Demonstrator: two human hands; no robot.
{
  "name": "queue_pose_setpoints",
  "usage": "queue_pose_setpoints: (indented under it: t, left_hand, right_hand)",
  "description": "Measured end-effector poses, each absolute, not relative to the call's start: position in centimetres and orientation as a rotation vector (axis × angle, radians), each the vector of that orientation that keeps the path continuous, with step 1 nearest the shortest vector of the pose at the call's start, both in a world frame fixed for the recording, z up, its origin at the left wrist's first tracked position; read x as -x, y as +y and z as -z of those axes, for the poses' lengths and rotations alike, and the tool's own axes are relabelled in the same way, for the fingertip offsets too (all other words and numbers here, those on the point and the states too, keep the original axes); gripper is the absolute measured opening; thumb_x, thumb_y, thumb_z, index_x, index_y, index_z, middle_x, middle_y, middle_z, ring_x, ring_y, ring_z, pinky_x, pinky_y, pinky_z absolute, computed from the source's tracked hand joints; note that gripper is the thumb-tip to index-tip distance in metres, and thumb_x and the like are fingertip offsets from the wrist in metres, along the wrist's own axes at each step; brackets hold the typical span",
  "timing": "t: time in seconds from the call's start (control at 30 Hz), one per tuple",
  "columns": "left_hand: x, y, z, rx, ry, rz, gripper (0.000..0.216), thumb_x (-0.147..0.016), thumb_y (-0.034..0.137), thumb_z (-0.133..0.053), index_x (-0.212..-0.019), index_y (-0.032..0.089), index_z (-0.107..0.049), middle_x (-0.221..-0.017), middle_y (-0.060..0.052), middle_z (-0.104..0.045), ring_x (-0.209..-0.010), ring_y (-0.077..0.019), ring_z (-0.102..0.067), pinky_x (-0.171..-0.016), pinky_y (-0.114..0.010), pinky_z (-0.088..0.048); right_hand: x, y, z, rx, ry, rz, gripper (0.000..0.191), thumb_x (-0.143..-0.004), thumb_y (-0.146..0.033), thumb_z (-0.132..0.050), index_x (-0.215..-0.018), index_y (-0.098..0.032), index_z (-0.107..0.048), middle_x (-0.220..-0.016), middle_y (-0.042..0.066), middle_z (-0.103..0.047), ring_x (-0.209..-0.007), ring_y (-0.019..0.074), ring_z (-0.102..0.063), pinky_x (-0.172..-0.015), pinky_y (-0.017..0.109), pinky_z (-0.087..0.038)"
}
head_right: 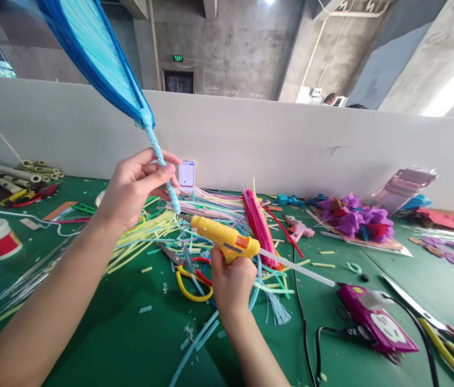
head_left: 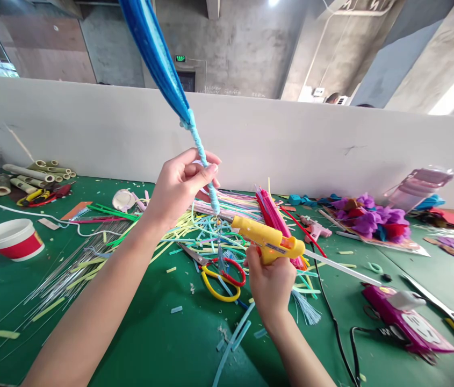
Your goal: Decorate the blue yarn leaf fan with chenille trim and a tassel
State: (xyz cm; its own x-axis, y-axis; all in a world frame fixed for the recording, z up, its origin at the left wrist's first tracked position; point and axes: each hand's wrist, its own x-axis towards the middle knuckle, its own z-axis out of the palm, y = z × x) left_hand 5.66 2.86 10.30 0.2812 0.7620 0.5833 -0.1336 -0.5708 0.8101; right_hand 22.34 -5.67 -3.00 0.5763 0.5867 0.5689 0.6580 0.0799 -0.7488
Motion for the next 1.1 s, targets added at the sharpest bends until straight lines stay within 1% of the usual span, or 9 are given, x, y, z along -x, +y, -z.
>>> queue_pose_setpoints:
  t: [0.37, 0.53, 0.97, 1.1]
  left_hand:
    - [-5.69, 2.85, -10.31, -1.761, 0.590, -1.398, 0.013, -0.088, 0.028, -0.064, -0.098, 0.021, -0.066, -0.070, -0.001, -0.064, -0.064, -0.0151, -0.065, -0.051, -0.023, -0.056]
    - [-5.67, 2.88, -10.30, -1.750, 0.576, -1.397, 0.012, -0.088, 0.028, -0.065, -0.097, 0.020, -0.067, -0.070, -0.001, -0.065, -0.064, -0.0148, -0.065, -0.050, -0.022, -0.056]
    - [-5.64, 2.99, -10.29, -1.755, 0.590, -1.392, 0.013, -0.088, 0.029, -0.065, -0.097, 0.021, -0.067, -0.070, -0.001, -0.064, -0.064, -0.0150, -0.065, -0.051, -0.022, -0.056]
    - [-5.63, 2.88, -10.33, -1.760, 0.597, -1.390, 0.013, -0.087, 0.029, -0.065, -0.097, 0.021, -0.066, -0.071, -0.001, -0.064, -0.064, -0.0157, -0.065, -0.050, -0.023, -0.055]
  right_hand:
    - [-22.41, -5.79, 2.97, 1.601, -1.075, 0.061, 0.040, -0.078, -0.044, -0.055, -0.045, -0.021, -0.057, -0.039, 0.003, -0.053, -0.036, 0.0185, -0.053, -0.044, 0.029, -0.044]
    - [-22.49, -5.75, 3.19, 1.596, -1.070, 0.041, 0.042, -0.078, -0.047, -0.056, -0.046, -0.020, -0.058, -0.039, 0.003, -0.053, -0.036, 0.0192, -0.054, -0.045, 0.030, -0.045]
    - [-22.48, -5.79, 3.17, 1.595, -1.074, 0.039, 0.042, -0.078, -0.048, -0.055, -0.047, -0.020, -0.059, -0.041, 0.005, -0.058, -0.039, 0.0221, -0.059, -0.046, 0.031, -0.046]
    - [-22.49, -5.81, 3.15, 1.585, -1.095, 0.038, 0.043, -0.080, -0.048, -0.056, -0.047, -0.020, -0.058, -0.042, 0.005, -0.058, -0.039, 0.0212, -0.058, -0.046, 0.030, -0.046]
